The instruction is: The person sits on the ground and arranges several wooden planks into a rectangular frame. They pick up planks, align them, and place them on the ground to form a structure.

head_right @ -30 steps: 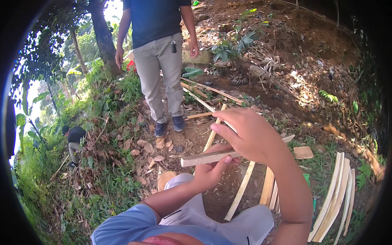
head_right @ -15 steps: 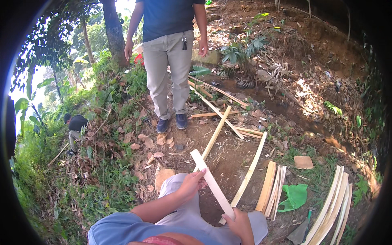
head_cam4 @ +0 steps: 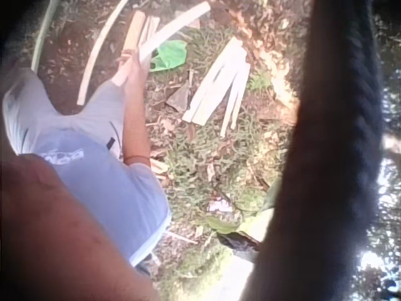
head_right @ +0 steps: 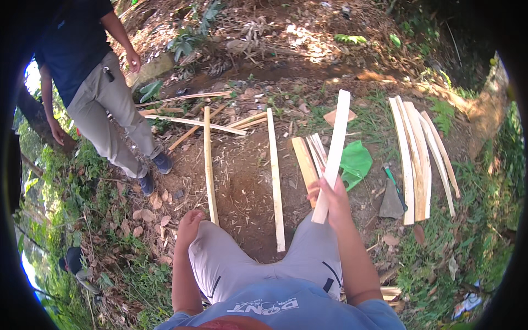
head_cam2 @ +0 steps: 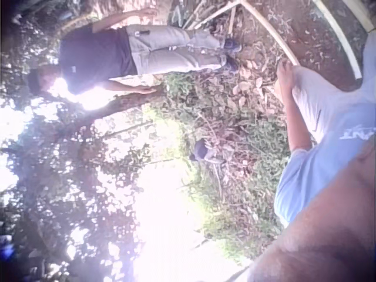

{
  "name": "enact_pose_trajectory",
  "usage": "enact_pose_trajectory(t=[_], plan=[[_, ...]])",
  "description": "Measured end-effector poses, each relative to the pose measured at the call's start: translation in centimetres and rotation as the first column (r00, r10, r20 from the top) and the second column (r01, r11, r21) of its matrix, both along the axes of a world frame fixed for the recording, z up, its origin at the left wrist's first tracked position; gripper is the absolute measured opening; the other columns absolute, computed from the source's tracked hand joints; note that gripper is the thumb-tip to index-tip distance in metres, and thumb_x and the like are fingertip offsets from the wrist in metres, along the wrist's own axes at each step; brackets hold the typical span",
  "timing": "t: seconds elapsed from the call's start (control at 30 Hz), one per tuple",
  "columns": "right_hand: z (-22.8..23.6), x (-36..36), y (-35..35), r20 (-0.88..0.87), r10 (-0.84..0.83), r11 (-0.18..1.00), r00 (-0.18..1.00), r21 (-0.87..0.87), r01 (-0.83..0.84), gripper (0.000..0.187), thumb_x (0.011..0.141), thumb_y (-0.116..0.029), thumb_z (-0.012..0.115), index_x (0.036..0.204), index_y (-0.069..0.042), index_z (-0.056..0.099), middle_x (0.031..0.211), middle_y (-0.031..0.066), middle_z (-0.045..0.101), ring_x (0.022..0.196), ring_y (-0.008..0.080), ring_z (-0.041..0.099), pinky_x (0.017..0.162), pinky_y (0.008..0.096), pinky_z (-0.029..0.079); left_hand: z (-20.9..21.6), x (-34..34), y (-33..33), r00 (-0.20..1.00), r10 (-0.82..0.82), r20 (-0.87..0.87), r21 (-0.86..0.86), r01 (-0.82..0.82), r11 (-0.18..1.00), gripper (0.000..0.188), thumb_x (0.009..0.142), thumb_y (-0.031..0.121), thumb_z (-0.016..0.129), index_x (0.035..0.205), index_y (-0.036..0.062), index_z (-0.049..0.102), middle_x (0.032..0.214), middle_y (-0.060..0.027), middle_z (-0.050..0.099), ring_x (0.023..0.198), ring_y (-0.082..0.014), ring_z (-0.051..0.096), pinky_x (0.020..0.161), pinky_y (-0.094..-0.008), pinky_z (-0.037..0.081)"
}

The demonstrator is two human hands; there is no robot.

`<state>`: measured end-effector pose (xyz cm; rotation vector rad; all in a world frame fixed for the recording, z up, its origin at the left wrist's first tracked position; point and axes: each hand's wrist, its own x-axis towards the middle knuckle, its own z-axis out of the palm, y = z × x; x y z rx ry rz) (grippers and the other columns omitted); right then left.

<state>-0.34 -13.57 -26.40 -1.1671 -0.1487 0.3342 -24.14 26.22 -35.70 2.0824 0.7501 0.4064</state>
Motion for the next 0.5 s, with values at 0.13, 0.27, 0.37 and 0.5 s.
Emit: enact_pose_trajectory(t=[0.13,0.27,0.37,0.5], plan=[[-5.3,10.7,-1.7,-0.246,0.149,0.936,0.958,0.349,-0.056,0.023,0.107,-0.023,0.056,0.120,-0.005,0.058,0.096,0.0118,0.069,0.091,0.0235,0.069,0.083,0.0362,0.057,-3.1,0.6,0.1,0.999,0.021,-0.041,0.012,-0.021,1.000,0.026,0.098,0.022,0.064,0.109,0.0002,0.070,0.102,-0.0190,0.074,0.097,-0.0313,0.071,0.088,-0.0419,0.054],[-8.4,12.0,-1.4,-0.365,0.050,0.935,0.930,0.343,0.084,0.022,0.104,-0.018,0.058,0.120,-0.003,0.061,0.105,0.0125,0.068,0.102,0.0257,0.068,0.095,0.0383,0.056,-4.7,0.4,-0.6,0.966,0.016,-0.259,0.248,0.050,0.968,0.030,0.093,0.029,0.068,0.105,0.0020,0.072,0.104,-0.0219,0.073,0.103,-0.0411,0.066,0.091,-0.0486,0.052],[-9.4,9.1,-0.9,-0.313,0.068,0.948,0.947,0.317,0.037,0.027,0.104,-0.016,0.060,0.126,-0.003,0.060,0.111,0.0130,0.066,0.108,0.0269,0.066,0.101,0.0399,0.053,-4.1,0.3,-0.8,0.952,0.054,-0.302,0.282,0.035,0.959,0.029,0.093,0.029,0.068,0.104,0.0022,0.072,0.103,-0.0216,0.073,0.102,-0.0409,0.067,0.090,-0.0488,0.052],[-10.3,7.7,-0.6,-0.291,0.133,0.962,0.947,0.270,-0.053,0.036,0.103,-0.013,0.059,0.138,-0.002,0.056,0.117,0.0114,0.064,0.112,0.0270,0.064,0.106,0.0411,0.050,-4.3,0.7,0.0,0.941,0.056,-0.334,0.231,0.024,0.973,0.033,0.093,0.032,0.068,0.107,0.0025,0.072,0.105,-0.0220,0.073,0.103,-0.0405,0.068,0.091,-0.0481,0.052]])
